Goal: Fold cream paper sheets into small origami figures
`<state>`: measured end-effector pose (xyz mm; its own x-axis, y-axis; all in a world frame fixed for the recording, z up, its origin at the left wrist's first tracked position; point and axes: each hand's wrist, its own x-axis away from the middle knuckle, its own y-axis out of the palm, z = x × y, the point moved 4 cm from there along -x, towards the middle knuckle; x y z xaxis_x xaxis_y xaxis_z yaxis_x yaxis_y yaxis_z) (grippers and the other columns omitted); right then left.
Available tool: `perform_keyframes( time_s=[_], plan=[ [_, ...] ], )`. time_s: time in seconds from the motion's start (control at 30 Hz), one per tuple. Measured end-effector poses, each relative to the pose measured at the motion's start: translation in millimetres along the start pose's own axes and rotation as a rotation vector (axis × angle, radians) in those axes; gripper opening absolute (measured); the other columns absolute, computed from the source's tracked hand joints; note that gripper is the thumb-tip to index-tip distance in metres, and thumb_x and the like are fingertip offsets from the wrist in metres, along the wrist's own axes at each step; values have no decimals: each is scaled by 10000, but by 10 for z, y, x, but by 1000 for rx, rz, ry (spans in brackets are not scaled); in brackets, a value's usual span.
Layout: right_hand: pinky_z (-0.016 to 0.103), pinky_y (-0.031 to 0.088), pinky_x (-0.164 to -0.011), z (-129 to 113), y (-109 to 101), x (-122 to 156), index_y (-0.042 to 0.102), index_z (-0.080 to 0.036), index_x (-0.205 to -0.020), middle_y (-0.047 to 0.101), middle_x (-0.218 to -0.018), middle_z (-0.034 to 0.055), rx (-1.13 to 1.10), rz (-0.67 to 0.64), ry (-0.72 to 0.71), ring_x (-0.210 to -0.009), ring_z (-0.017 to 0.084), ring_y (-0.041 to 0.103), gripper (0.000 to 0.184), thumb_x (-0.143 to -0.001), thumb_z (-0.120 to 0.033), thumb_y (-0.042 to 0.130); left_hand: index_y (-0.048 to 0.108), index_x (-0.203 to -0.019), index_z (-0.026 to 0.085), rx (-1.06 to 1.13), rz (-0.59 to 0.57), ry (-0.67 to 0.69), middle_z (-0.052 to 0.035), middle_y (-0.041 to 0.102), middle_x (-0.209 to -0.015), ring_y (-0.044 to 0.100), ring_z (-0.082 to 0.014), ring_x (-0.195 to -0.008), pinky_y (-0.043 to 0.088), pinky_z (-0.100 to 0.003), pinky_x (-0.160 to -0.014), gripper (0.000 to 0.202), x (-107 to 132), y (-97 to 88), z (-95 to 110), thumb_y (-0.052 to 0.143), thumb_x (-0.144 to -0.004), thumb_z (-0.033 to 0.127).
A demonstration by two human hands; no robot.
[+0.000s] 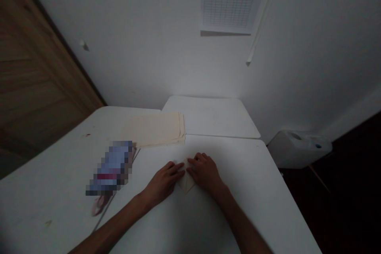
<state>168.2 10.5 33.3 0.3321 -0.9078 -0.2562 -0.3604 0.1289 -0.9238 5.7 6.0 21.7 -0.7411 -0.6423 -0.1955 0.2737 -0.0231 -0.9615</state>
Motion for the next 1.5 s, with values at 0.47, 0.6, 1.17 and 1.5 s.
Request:
perform_keyframes(
  time_s=[0.47,0.6,1.17,1.5],
  plan=[
    [336,381,-932,64,-35,-79,543,-248,-1300,617,-1087,69,-13,-154,28,-1018,225,537,478,-858,-425,575,632,-1146,177,-10,52,-7,-87,558,-1302,486,-238,-1040,494,-392,-908,423,9,-7,23,506,-783,-2],
    [340,371,-922,51,-66,-108,546,-258,-1298,619,-1082,72,13,-218,37,-1016,235,532,492,-855,-472,561,642,-1120,163,-60,65,-27,-79,562,-1298,477,-259,-1045,474,-415,-913,375,26,-37,67,530,-784,42],
    [339,363,-907,49,-62,-117,557,-281,-1284,611,-1086,75,-1,-217,92,-1031,236,529,498,-833,-491,577,656,-1054,189,-174,157,-294,-100,557,-953,483,-264,-907,429,-410,-773,274,275,-197,64,521,-817,160],
    [343,360,-938,43,-56,-107,552,-290,-1291,603,-1106,76,-9,-219,111,-1057,238,520,509,-827,-496,583,645,-961,132,-200,248,-314,-131,584,-1027,510,-271,-957,475,-432,-843,202,357,-127,54,492,-831,120]
  ],
)
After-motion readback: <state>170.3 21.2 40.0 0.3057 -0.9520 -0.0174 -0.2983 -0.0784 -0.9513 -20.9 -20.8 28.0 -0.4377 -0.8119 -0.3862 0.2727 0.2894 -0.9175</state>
